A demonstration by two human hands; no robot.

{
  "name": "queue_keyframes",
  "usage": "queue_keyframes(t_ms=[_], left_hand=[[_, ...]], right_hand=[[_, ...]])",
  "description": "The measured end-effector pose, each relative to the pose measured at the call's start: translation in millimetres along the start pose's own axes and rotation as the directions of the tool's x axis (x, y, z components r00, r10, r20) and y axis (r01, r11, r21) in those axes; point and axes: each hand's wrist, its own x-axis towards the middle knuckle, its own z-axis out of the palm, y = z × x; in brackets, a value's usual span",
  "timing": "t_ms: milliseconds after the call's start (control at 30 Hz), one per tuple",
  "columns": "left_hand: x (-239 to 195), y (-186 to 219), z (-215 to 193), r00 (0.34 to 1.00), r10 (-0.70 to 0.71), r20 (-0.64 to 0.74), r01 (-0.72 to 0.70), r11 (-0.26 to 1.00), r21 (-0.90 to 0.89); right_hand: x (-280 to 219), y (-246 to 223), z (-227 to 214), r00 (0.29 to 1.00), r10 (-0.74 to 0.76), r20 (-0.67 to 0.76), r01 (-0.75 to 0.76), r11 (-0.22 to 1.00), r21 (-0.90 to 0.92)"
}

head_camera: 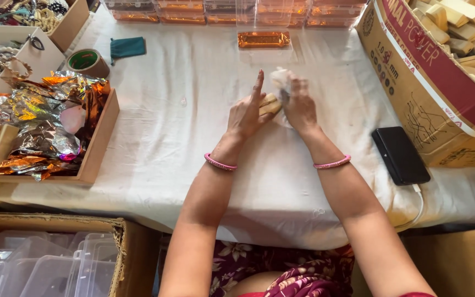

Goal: The person wipes a rectangular wooden block with a white cloth, then wraps it in a sheet of gold foil. They place the wrapped block into a clear plastic container and close the lid. The person then picks up another wooden block and wipes it with the cloth.

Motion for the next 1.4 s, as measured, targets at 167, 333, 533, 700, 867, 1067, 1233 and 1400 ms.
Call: queue_keyframes(t_ms=[167, 333, 533, 700, 867, 1067, 1233, 1400], left_hand=[[4, 3, -13, 0.986, -0.103, 0.13, 0.097, 0.994, 0.054], [-8, -91, 29, 0.994, -0.001, 0.11, -0.021, 0.98, 0.198], [8, -16, -36, 0.9, -0.372, 0.229, 0.366, 0.928, 0.07], [3, -26, -15, 0.957, -0.256, 0.14, 0.262, 0.965, -0.031], [-7, -58, 11, 0.934, -0.318, 0.163, 0.309, 0.948, 0.078], [2, -26, -16, 0.922, -0.337, 0.189, 0.35, 0.936, -0.038], [1, -33, -9, 0.931, -0.32, 0.178, 0.33, 0.943, -0.034], [-6, -53, 3, 0.924, -0.336, 0.182, 0.333, 0.942, 0.047]], right_hand=[[-2, -20, 6, 0.972, -0.043, -0.231, 0.095, 0.971, 0.22], [-14, -52, 7, 0.93, -0.328, -0.168, 0.363, 0.891, 0.271], [-3, -19, -1, 0.968, -0.244, 0.052, 0.245, 0.969, -0.012], [-7, -34, -13, 0.974, -0.206, -0.091, 0.211, 0.976, 0.056], [-10, -52, 1, 0.925, -0.375, -0.064, 0.376, 0.927, 0.0], [-5, -4, 1, 0.969, -0.237, -0.076, 0.217, 0.954, -0.205], [-7, -18, 1, 0.952, -0.261, -0.16, 0.221, 0.947, -0.232], [-12, -56, -9, 0.893, -0.449, -0.038, 0.431, 0.875, -0.222]])
